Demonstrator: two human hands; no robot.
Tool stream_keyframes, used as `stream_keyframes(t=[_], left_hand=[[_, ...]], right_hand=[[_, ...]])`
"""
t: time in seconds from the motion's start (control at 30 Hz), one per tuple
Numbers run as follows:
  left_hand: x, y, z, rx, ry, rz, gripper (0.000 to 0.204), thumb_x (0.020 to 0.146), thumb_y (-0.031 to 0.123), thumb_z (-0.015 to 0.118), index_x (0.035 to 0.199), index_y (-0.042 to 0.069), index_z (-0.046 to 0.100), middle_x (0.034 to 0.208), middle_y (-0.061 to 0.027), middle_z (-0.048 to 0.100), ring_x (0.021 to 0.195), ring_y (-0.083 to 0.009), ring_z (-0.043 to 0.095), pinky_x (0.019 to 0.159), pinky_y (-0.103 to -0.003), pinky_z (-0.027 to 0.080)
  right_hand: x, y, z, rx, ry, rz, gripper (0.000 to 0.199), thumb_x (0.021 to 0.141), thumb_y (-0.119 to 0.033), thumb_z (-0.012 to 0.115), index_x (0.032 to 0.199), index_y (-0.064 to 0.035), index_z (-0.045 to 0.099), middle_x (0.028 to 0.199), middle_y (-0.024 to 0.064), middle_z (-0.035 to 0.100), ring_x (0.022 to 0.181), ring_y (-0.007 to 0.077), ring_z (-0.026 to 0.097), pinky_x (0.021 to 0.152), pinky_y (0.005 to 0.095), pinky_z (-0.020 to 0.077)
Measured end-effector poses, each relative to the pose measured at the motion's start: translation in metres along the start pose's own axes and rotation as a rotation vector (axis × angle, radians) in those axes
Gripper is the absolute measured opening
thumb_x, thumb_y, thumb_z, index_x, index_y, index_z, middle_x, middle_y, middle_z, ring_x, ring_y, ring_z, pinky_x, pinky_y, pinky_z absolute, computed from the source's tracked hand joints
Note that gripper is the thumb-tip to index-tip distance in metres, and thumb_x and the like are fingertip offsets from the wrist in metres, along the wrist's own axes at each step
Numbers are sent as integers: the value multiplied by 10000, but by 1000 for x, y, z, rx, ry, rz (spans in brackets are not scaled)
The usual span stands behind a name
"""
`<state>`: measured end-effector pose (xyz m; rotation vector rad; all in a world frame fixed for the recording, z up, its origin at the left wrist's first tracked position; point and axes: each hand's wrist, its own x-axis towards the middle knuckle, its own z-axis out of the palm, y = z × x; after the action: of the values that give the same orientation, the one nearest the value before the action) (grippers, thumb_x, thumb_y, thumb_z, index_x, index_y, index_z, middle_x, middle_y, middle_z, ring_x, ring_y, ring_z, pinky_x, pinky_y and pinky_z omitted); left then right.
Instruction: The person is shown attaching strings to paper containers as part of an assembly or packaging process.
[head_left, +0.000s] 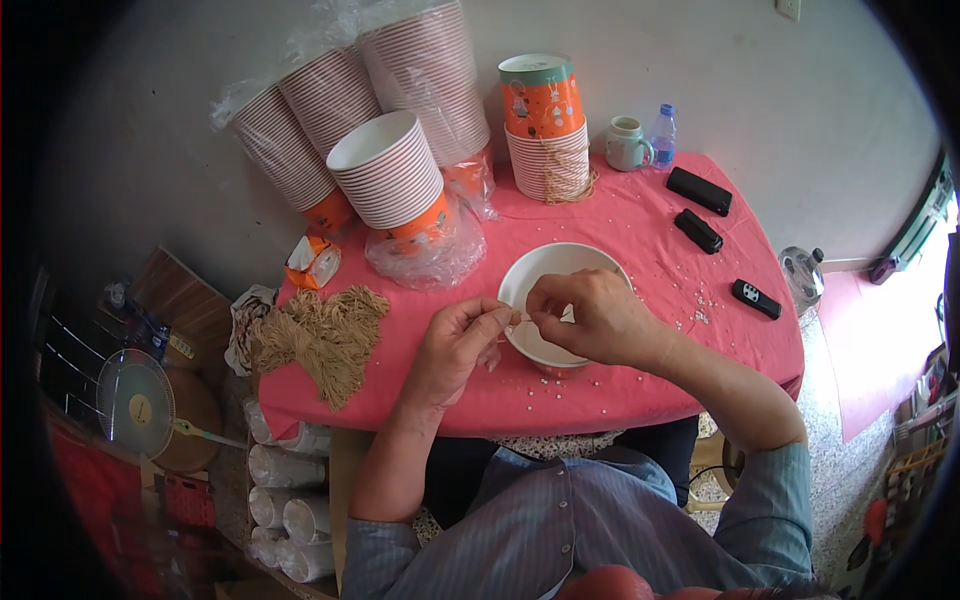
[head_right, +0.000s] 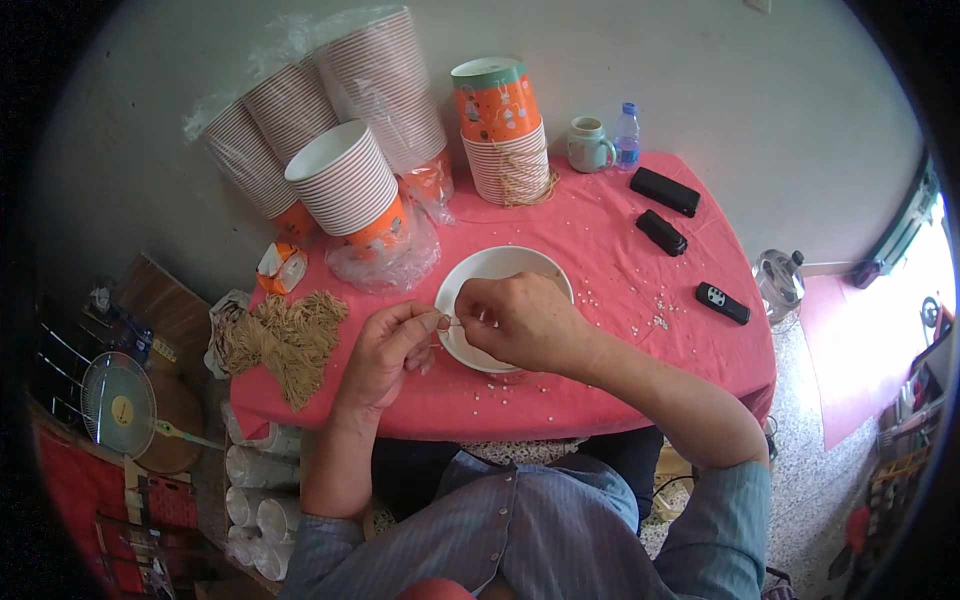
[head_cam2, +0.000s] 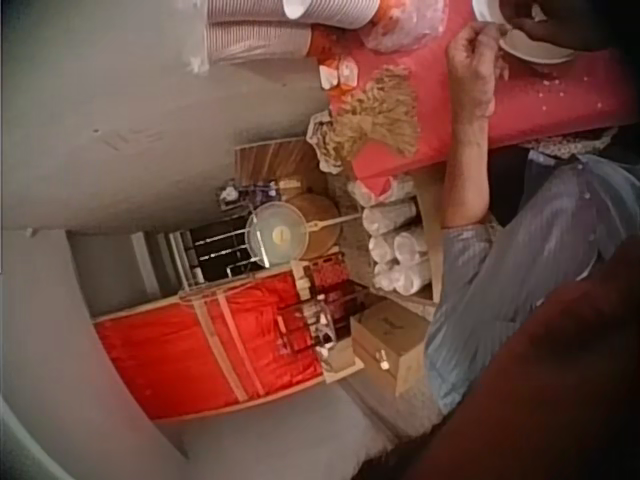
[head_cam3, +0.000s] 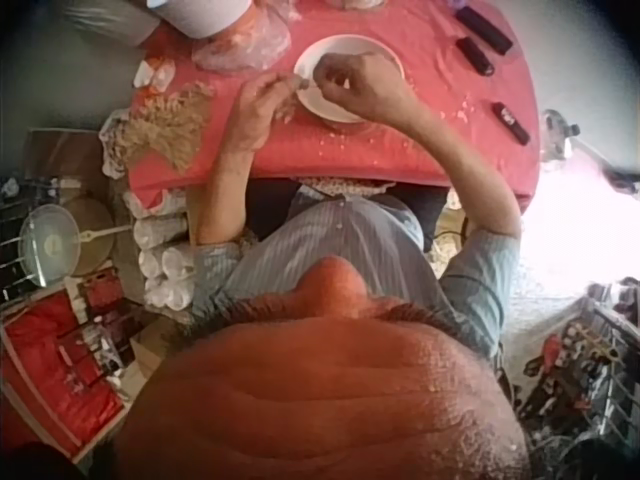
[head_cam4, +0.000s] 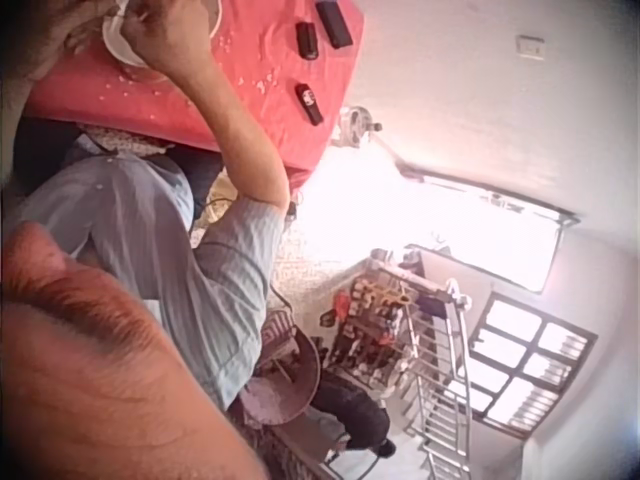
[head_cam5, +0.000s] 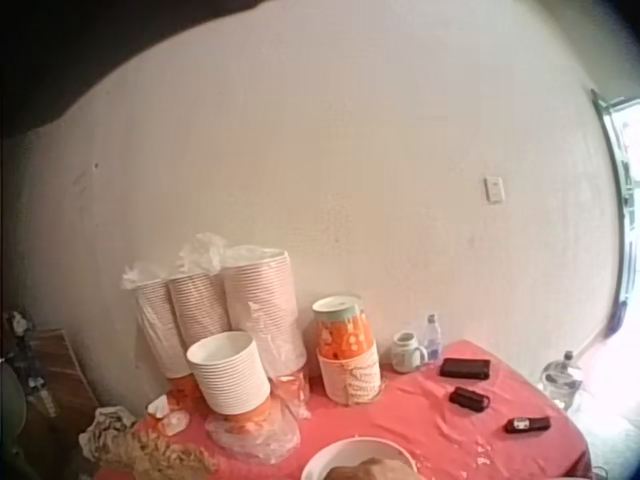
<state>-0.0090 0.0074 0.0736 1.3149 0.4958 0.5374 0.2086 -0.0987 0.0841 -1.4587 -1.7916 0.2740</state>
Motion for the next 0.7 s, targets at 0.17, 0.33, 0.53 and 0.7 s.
stream_keyframes(t=[0.17,0.33,0.53,0.7], left_hand=[[3,-12,-7,-54,-49,3,195,1120,188,660,1135,20,759,821,64,616,622,-10,459,584,-225,417],[3,-8,-3,-49,-29,0,201,1123,197,665,1130,17,754,789,74,588,617,-13,452,582,-226,413],[2,-6,-2,-46,-21,-15,210,1125,206,666,1120,14,751,753,79,560,610,-17,447,585,-229,414],[1,-10,-5,-49,-27,-40,212,1120,205,666,1120,10,748,748,72,565,612,-21,453,581,-227,411]], right_hand=[[1,-2,2,-9,21,-11,124,908,-138,766,999,-55,784,836,107,800,795,258,800,755,397,618],[1,-2,2,-11,29,-8,118,908,-131,766,992,-51,794,828,108,803,773,257,802,742,393,622],[3,0,5,11,37,24,121,905,-123,769,994,-43,791,831,108,806,773,254,807,747,387,629],[4,0,4,100,19,51,133,925,-117,763,1014,-20,783,866,119,814,796,237,811,759,374,628]])
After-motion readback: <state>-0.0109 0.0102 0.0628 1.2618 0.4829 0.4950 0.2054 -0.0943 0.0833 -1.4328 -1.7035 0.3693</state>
